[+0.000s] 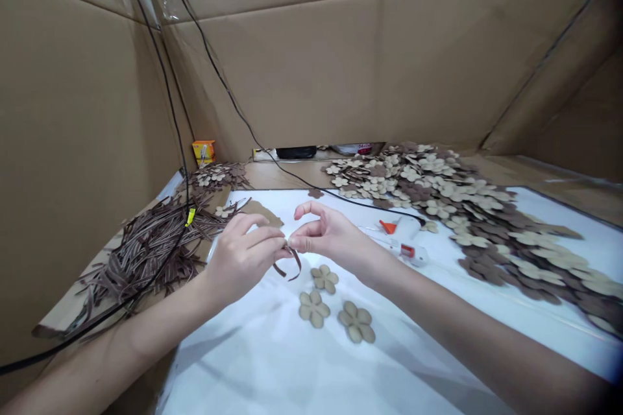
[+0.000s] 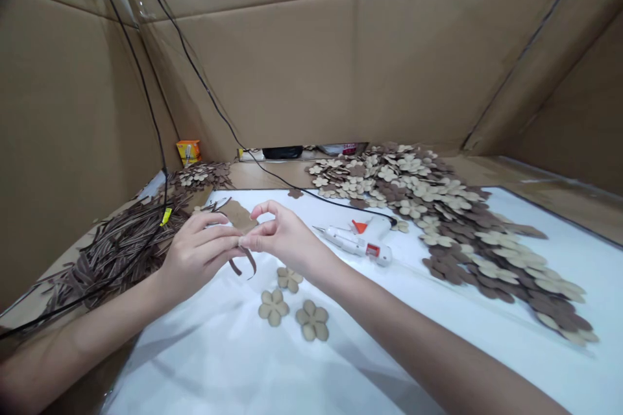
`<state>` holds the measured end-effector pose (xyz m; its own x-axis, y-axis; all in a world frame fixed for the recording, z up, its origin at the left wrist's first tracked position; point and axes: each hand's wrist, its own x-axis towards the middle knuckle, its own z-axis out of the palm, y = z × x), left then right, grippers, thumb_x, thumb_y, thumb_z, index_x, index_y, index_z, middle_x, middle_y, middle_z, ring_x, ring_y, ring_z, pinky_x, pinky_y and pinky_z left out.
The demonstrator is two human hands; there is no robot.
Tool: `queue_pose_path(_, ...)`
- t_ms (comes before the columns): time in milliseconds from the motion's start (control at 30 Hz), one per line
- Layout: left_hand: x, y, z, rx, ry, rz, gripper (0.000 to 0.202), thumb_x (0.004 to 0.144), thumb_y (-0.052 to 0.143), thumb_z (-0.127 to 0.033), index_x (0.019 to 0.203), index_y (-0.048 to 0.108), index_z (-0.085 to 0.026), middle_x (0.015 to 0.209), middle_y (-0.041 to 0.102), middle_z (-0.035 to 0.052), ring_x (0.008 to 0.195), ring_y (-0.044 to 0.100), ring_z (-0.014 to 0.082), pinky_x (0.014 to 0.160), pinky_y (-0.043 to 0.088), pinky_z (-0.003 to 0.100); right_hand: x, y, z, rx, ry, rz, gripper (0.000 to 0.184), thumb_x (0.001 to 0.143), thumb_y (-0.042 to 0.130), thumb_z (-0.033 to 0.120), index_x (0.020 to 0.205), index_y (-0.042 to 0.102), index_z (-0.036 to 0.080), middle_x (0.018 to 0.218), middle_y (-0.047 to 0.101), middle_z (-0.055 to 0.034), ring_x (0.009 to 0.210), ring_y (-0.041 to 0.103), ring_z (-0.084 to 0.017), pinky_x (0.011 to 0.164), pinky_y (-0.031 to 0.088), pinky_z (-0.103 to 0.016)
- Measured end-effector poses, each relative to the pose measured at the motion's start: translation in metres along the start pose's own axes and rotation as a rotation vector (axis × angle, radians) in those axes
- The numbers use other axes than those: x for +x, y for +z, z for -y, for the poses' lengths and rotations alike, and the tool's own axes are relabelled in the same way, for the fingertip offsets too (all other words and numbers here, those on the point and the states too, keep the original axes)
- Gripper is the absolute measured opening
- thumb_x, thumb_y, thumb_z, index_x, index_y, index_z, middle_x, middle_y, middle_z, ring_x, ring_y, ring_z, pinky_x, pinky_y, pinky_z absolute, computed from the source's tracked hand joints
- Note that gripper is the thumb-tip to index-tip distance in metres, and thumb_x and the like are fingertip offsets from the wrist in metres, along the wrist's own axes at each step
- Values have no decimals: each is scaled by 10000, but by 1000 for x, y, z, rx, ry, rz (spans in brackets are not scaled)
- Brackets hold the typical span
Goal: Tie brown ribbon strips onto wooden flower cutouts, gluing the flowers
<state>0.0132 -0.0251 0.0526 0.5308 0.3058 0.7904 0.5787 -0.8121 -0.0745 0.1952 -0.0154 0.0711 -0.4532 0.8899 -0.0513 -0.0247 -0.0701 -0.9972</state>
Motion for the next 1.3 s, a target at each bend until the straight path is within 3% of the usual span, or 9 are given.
queue_pose_path(200,0,-4,-16,-479,-575,228,179,796,595,-217,647,685,-179,639,682,-10,588,583,123,599,426,213,-3,9,-8,-11,-162,-94,260,694,690,285,844,496,196,648,609,36,607,569,-108,571,414,-226)
queue_pose_path(300,-3,-5,-20,-559,-705,293,263,835,530,-261,643,683,-167,633,673,-16,587,581,118,585,411,193,-4,14,-13,16,-215,-122,209,714,679,272,818,515,195,699,593,32,649,578,-105,582,436,-216)
queue_pose_path(433,-6,-2,-19,-611,-768,307,293,838,511,-300,643,673,-153,617,647,-10,594,556,121,576,394,192,-4,16,-18,-44,-305,-109,111,766,626,258,842,579,193,740,585,22,670,560,-100,571,430,-205)
queue_pose_path(567,-9,3,-17,-669,-828,334,303,824,523,-311,615,659,-139,598,627,4,592,535,127,561,387,196,-4,14,-20,-168,-261,-59,210,777,601,266,962,653,182,769,630,-10,647,555,-123,567,433,-240)
queue_pose_path(667,-12,5,-19,-743,-809,370,283,831,515,-325,703,685,-138,667,660,21,638,565,141,597,406,204,-2,10,-21,-207,-198,-11,180,736,640,287,858,696,166,756,661,-23,628,569,-133,568,442,-250)
queue_pose_path(767,-14,5,-20,-754,-806,396,298,826,524,-359,700,686,-143,617,642,3,591,546,124,559,388,192,-1,8,-19,-215,-164,-18,133,707,666,291,718,684,159,665,651,-13,599,565,-127,545,428,-235)
queue_pose_path(967,-14,3,-14,-756,-856,380,307,801,555,-376,650,674,-137,625,640,11,624,549,139,583,404,209,-1,7,-12,-106,-47,-16,192,703,667,343,670,662,154,600,608,11,577,530,-106,548,390,-229)
queue_pose_path(1100,-8,-2,-10,-789,-869,303,304,814,533,-381,722,680,-131,674,635,23,661,547,146,606,419,219,-1,10,-12,-57,-43,-87,238,690,669,395,631,655,165,595,601,15,609,507,-108,583,367,-237)
queue_pose_path(1300,-1,0,-18,-877,-989,238,247,773,596,-315,625,659,-128,614,645,15,620,566,136,588,437,209,-3,18,-14,-13,-61,-151,226,682,681,387,635,649,168,637,621,8,629,510,-114,593,368,-237)
